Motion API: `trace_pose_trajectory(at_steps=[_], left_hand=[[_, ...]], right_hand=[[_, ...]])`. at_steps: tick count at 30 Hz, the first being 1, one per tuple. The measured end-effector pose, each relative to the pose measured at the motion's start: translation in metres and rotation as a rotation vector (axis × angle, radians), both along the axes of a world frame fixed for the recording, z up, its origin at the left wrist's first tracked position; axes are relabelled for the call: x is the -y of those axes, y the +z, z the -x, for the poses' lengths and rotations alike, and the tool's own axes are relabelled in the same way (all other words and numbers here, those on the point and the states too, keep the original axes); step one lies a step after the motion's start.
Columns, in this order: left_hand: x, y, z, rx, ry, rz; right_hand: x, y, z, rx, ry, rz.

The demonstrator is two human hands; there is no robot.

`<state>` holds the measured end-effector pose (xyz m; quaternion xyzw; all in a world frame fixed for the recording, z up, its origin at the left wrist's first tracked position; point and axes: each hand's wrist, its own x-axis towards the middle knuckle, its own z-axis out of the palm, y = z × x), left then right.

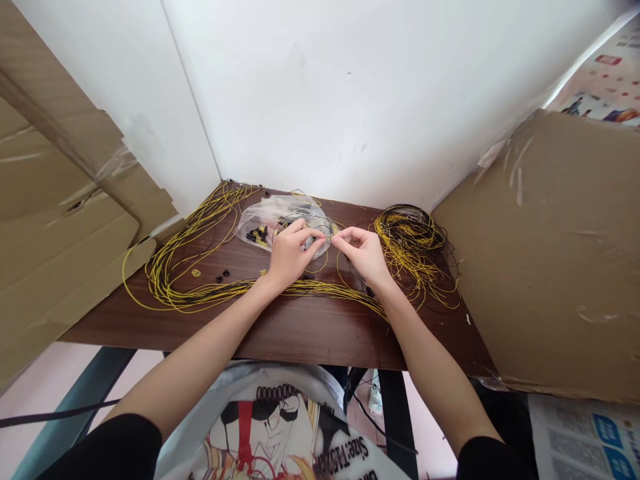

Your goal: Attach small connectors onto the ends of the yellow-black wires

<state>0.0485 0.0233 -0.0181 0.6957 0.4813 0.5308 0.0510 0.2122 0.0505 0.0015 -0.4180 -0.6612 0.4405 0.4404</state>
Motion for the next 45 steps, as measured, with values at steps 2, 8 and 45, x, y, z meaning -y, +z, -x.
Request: trace_pose_trajectory(at_steps=[2, 8, 45], left_hand=[[-0.0001, 0.0001, -0.0002, 0.007, -0.009, 0.007], [-0.0007, -0.0012, 0.0003, -0.014, -0.031, 0.007], [0.0012, -0.0014, 0.0001, -0.114, -0.099, -0.117]], right_hand=[[0.0002, 0.0003, 0.0001, -0.004, 0.009, -0.004], [-0.001, -0.0017, -0.0004, -0.014, 0.06, -0.012], [0.0013, 0.0045, -0.0006, 0.077, 0.107, 0.041]])
